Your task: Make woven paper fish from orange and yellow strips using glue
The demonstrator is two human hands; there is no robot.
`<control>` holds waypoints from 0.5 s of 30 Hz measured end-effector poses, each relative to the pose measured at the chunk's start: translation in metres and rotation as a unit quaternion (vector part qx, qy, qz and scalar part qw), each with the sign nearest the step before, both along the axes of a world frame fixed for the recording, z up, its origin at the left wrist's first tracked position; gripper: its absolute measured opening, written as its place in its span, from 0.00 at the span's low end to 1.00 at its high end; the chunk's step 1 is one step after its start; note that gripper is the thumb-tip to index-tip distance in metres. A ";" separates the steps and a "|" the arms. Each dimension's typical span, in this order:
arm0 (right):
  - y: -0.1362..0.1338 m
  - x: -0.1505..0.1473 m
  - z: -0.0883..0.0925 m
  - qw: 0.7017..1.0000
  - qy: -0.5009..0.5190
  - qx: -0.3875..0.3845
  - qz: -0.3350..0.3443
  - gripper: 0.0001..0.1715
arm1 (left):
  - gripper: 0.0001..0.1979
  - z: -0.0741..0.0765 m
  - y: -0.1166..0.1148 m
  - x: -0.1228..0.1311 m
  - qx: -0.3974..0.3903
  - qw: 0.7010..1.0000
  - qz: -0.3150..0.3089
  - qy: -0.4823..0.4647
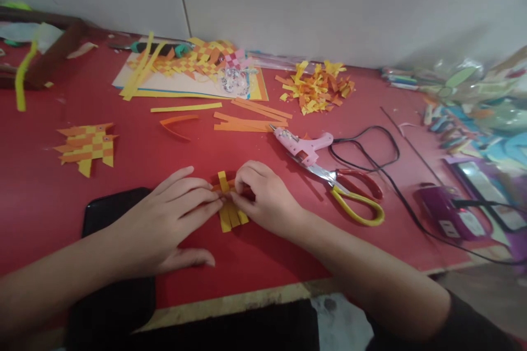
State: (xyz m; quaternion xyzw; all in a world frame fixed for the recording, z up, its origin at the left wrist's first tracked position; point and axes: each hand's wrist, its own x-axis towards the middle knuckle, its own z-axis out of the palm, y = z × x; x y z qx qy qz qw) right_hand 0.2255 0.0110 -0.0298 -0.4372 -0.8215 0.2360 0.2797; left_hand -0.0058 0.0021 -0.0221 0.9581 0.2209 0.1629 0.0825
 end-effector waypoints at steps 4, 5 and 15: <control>0.000 -0.001 0.001 1.000 0.001 0.002 0.008 0.12 | 0.36 0.000 -0.001 0.000 0.011 1.000 0.005 -0.002; 0.000 -0.001 0.001 1.000 0.000 0.005 0.010 0.12 | 0.36 0.000 -0.001 0.000 0.013 1.000 0.007 -0.002; 0.001 0.001 0.005 1.000 0.003 -0.014 -0.008 0.08 | 0.44 -0.001 -0.001 0.002 0.008 0.999 0.023 0.022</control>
